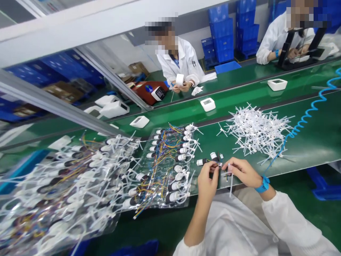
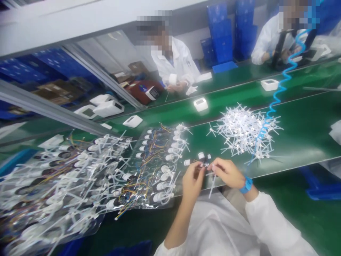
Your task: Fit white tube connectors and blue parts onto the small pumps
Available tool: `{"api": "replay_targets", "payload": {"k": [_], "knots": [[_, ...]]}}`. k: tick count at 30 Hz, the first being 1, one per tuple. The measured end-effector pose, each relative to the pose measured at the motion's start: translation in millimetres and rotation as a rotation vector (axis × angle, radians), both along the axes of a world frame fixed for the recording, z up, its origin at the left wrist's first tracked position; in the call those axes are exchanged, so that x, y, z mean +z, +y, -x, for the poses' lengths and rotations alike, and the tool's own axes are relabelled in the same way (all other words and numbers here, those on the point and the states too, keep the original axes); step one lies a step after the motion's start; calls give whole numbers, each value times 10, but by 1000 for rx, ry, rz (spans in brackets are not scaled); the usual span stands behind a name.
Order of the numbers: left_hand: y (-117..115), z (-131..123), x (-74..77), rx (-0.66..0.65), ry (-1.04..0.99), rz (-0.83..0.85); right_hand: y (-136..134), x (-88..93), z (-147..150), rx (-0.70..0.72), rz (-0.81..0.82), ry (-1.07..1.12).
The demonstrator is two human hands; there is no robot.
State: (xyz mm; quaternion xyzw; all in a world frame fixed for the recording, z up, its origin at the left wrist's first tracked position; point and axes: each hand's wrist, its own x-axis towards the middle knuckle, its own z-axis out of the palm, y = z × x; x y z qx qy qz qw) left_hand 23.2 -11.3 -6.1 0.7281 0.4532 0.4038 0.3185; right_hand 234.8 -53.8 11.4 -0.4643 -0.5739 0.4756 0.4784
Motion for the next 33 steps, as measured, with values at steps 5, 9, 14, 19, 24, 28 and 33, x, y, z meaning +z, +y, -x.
{"api": "replay_targets", "payload": {"k": [5, 9, 14, 19, 24, 28, 33], "knots": [[-8, -13, 14, -137, 146, -71, 33, -81, -24, -89, 17, 54], [-16, -2, 24, -192, 203, -122, 42, -135, -34, -57, 25, 57], [-2, -13, -30, -203, 254, -173, 35, -153, -57, -32, -9, -72], [12, -36, -60, -193, 220, -184, 51, -117, -88, -64, -102, -179], [12, -47, -37, -144, 162, -157, 68, -139, -135, -170, -69, -114], [-1, -68, -23, -71, 102, -135, 77, -189, -180, -320, -15, 43], [0, -85, -45, -41, 70, -141, 92, -174, -151, -402, 15, 270]]}}
